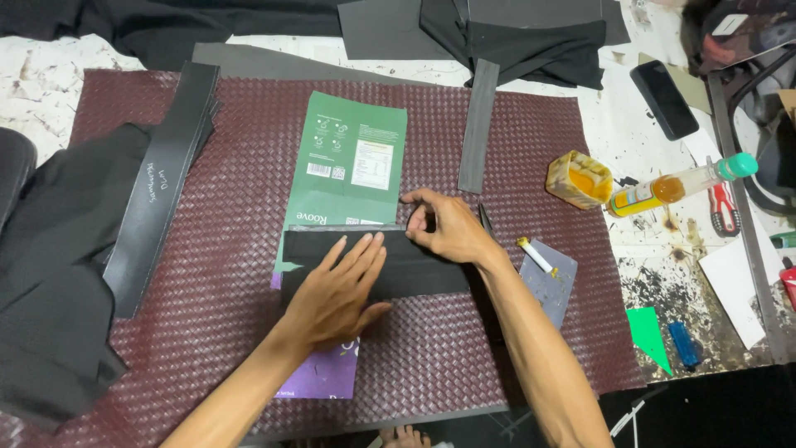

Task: Assembling a black leather pouch by applying glue to the edges and folding them over

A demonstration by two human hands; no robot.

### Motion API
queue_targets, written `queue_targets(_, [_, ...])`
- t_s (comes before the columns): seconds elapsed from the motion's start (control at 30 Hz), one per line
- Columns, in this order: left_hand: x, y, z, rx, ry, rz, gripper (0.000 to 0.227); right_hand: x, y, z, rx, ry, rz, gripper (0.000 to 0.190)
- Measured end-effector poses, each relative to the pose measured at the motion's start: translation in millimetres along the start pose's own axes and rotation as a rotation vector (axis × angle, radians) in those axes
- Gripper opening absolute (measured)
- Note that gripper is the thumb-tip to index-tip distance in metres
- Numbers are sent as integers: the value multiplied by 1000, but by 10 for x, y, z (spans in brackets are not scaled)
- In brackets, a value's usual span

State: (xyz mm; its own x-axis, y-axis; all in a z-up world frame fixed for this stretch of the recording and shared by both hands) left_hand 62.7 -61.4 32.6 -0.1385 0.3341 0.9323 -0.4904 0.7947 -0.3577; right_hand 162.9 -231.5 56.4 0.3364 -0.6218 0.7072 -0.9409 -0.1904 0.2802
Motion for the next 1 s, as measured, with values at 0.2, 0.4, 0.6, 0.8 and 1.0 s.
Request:
queue_targets(0.2, [6,-92,10,78,-1,49,78,8,5,4,-25,3,66,58])
queue_targets(0.4, [-16,-88,48,120,-28,69,74,-134,481,33,211,-2,494,38])
queue_targets(0.6, [37,136,-44,60,-32,38,71,-534,910,-330,418,348,393,41])
queue_targets(0.8, [184,332,-143,66,-33,2,73,-663,860,-338,303,496,271,62])
queue_targets(1.0, [347,714,-391,120,-195,86,53,-714,870,-623,367,357,401,59])
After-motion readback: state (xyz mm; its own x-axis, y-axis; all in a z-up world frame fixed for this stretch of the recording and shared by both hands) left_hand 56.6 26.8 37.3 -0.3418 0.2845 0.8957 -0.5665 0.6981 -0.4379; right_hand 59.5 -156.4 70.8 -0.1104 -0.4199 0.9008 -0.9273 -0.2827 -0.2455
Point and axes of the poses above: each hand's wrist, its own y-axis away from the middle knuckle, its own x-axis out of the back of the hand, z = x × y, the point moved 8 cm from there along -y, towards the middle knuckle, and after that the axes turned 12 degrees about -x, right-handed, at the moved point
